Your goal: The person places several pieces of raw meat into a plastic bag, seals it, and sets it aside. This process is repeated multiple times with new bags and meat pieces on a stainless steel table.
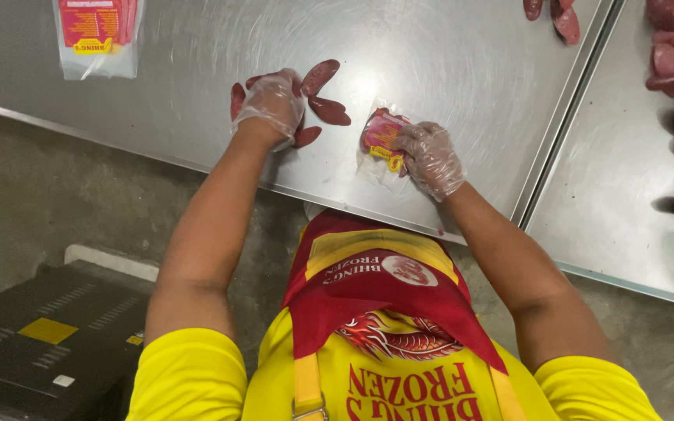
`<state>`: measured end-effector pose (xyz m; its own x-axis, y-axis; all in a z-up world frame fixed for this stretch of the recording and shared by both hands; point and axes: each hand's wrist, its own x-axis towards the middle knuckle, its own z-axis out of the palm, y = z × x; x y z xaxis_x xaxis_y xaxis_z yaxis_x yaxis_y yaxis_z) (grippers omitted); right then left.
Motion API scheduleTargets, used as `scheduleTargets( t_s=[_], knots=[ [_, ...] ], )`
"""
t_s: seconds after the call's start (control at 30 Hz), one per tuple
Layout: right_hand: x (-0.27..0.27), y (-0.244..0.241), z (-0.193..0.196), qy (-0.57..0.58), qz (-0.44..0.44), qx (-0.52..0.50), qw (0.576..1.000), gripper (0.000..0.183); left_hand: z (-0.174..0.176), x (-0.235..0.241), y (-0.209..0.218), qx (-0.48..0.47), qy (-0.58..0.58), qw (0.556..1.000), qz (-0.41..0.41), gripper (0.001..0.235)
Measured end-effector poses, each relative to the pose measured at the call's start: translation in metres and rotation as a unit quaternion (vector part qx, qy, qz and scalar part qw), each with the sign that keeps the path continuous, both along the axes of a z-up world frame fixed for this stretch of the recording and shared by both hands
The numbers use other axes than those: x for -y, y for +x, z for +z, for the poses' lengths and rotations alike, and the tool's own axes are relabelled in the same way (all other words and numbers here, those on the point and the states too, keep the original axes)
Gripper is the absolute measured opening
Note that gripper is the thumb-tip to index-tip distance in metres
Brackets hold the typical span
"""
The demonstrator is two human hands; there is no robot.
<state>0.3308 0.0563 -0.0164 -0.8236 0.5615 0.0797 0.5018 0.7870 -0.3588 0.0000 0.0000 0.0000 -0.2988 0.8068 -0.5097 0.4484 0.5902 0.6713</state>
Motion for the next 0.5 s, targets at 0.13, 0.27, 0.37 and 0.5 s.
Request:
scheduleTargets(
  t_s=[0.13, 0.27, 0.37, 0.5],
  knots=[
    [-0.003, -0.003, 0.012, -0.030, 0.007, -0.016, 0.999, 0.024, 0.016, 0.022, -0.018, 0.061, 0.132, 0.987, 0.072, 0.021],
    [-0.009, 0.000, 0.013, -0.062, 0.031, -0.032, 0.997, 0.017, 0.003, 0.082, 0.004, 0.162, 0.047, 0.979, 0.119, 0.016],
    [-0.011, 0.005, 0.015, -0.066, 0.047, -0.064, 0.995, 0.015, -0.027, 0.133, 0.062, 0.365, 0.045, 0.912, 0.181, 0.022],
    [-0.011, 0.000, 0.022, -0.109, 0.021, -0.085, 0.990, 0.020, -0.049, 0.151, 0.153, 0.457, 0.091, 0.821, 0.329, 0.026]
  ],
)
